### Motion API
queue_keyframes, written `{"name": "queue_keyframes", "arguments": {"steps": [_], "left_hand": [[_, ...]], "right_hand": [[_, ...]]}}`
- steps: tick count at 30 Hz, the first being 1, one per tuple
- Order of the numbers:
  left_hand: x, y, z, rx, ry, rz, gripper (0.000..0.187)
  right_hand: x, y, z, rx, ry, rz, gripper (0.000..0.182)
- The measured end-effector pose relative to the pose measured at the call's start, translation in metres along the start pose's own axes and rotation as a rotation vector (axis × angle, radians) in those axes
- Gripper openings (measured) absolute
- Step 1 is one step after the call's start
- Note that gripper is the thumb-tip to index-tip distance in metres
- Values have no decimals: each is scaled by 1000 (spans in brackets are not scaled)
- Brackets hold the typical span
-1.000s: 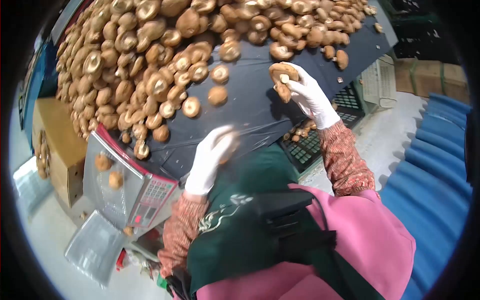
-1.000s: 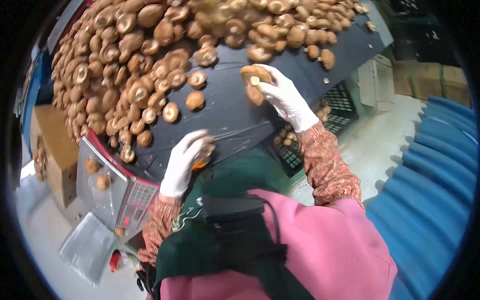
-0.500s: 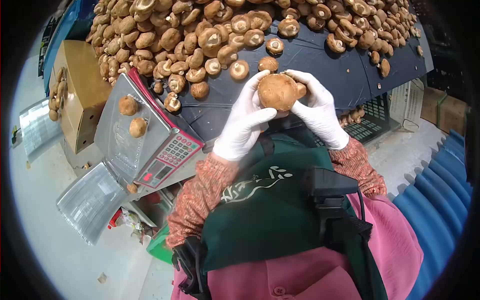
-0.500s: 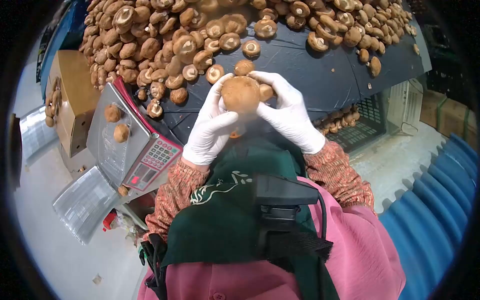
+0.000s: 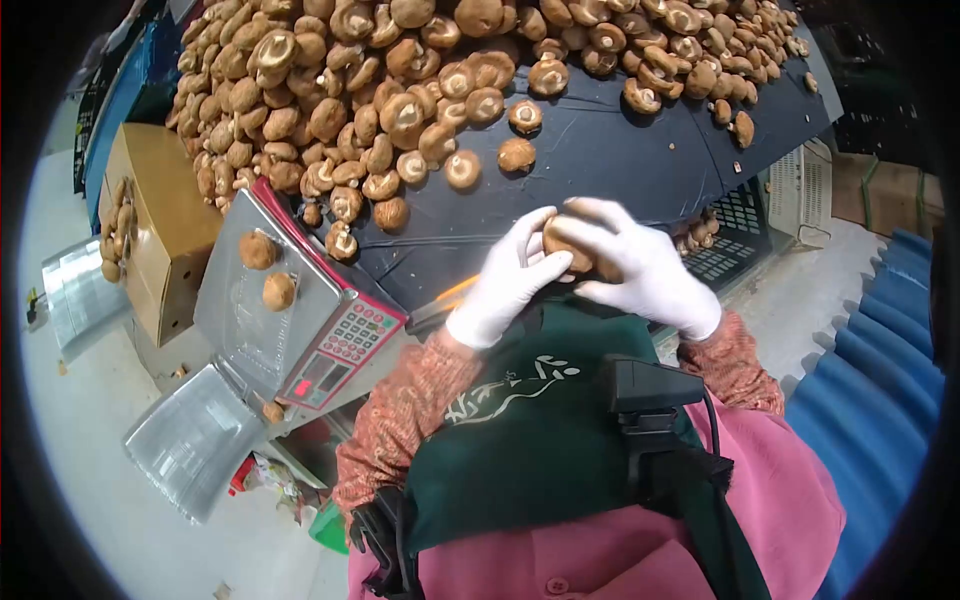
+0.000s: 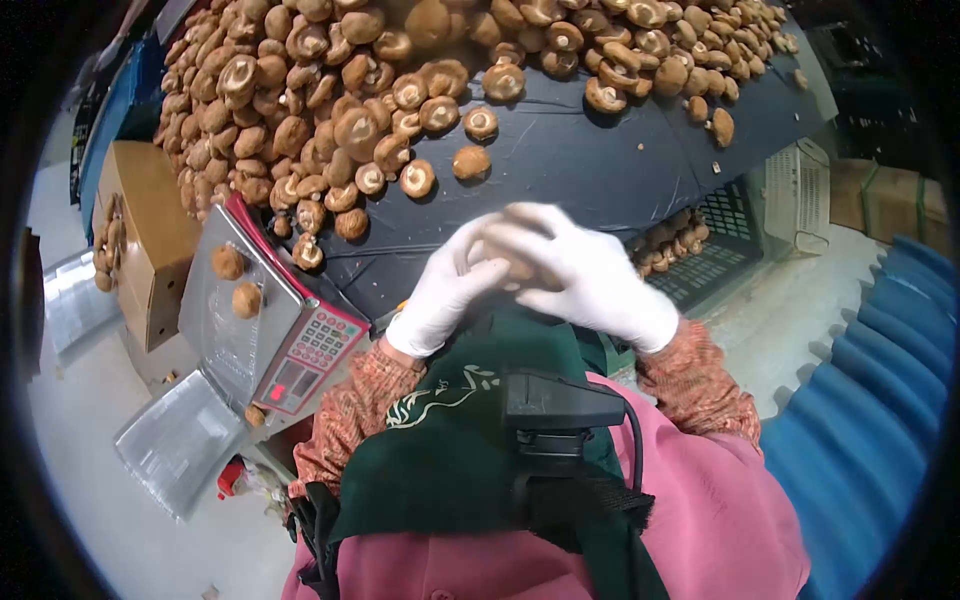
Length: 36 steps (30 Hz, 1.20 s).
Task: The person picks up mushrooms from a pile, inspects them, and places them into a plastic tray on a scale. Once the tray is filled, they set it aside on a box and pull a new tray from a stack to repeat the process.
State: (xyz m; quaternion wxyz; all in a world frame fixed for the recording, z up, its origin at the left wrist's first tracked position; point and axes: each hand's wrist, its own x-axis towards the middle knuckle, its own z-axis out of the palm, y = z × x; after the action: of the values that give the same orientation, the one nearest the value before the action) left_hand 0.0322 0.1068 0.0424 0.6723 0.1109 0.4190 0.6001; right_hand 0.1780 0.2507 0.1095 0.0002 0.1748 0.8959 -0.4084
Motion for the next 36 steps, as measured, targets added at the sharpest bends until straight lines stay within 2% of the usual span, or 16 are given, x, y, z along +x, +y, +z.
{"name": "queue_keyframes", "arguments": {"steps": [2,4,8,10,11,13,14,18,22,26,28,29,30,32,34,36], "left_hand": [[-5,5,0,4,-13,-27,70],[-10,8,2,24,-40,-52,71],[-7,11,6,95,-88,-51,70],[-4,11,0,79,-71,-26,65],[-3,12,1,93,-46,-22,60],[-3,12,0,120,-43,-53,59],[-3,11,0,136,-35,-69,58],[1,9,0,186,27,-96,56],[2,8,1,197,72,-113,54],[0,7,0,206,117,-105,51],[0,6,-5,196,146,-86,50],[-1,4,-8,177,157,-75,49],[-1,2,-10,156,165,-69,48],[4,3,-9,166,167,-35,52],[9,15,-1,160,138,35,55],[17,28,8,157,197,127,60]], "right_hand": [[-1,11,14,-168,63,-29,56],[-8,17,6,-94,93,-22,50],[-50,71,-46,-453,134,220,31],[-73,118,-65,-613,117,390,34],[-88,152,-72,-700,-2,501,39],[-91,155,-86,-838,-199,650,56],[-86,157,-86,-821,-171,671,62],[-24,162,-66,-527,346,373,67],[66,150,-50,-362,717,428,73],[101,186,-41,-437,741,454,70],[100,190,-44,-85,947,200,63],[90,180,-50,396,871,260,59],[78,184,-53,667,796,245,59],[63,146,-61,915,696,149,61],[53,119,-52,820,556,160,60],[46,83,-44,344,447,24,55]]}}
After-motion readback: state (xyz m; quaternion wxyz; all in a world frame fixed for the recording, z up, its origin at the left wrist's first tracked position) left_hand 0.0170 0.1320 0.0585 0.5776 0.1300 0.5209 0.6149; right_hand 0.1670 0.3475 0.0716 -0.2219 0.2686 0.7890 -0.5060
